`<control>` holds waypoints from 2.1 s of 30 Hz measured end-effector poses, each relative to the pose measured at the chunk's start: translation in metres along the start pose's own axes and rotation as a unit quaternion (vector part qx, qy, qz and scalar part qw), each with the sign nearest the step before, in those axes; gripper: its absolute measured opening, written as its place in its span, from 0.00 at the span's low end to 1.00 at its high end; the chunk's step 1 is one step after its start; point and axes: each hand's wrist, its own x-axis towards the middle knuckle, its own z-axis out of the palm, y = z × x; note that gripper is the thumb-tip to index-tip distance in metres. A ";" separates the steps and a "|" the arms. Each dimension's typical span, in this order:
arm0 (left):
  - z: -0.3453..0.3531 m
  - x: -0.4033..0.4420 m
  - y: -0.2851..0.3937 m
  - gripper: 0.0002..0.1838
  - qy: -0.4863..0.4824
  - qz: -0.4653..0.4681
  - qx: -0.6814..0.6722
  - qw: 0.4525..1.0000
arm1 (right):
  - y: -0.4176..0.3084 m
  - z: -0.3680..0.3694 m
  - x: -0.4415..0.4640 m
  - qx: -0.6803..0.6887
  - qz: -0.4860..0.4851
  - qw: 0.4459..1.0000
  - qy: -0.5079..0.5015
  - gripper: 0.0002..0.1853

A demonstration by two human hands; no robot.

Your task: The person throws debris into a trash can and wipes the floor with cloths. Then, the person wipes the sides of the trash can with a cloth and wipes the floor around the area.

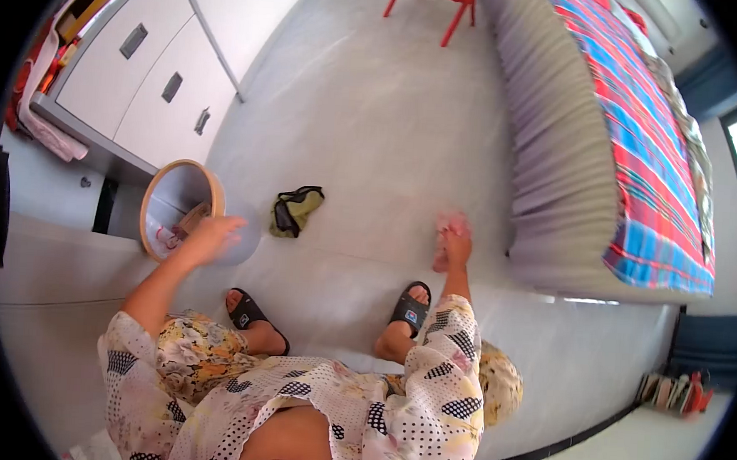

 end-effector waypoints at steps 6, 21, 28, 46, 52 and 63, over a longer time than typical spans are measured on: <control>0.046 0.027 0.068 0.28 -0.108 -0.063 0.467 0.875 | -0.020 0.009 -0.051 -0.342 0.040 0.939 -0.007 0.38; 0.229 0.187 -0.032 0.38 -0.034 -0.223 0.200 0.953 | -0.033 0.018 -0.057 -0.361 0.038 0.931 0.038 0.37; 0.253 0.190 0.009 0.32 -0.059 -0.052 0.124 0.989 | -0.029 0.021 -0.057 -0.380 0.053 0.923 0.022 0.39; 0.250 0.330 0.049 0.26 -0.022 -0.054 0.126 0.990 | -0.028 0.020 -0.059 -0.370 0.053 0.928 0.017 0.40; 0.289 0.211 0.074 0.24 -0.040 0.106 0.131 0.985 | -0.032 0.022 -0.055 -0.375 0.057 0.925 0.004 0.40; 0.231 0.148 -0.051 0.20 0.165 0.066 -0.057 0.982 | -0.029 0.018 -0.061 -0.354 -0.030 0.932 0.070 0.37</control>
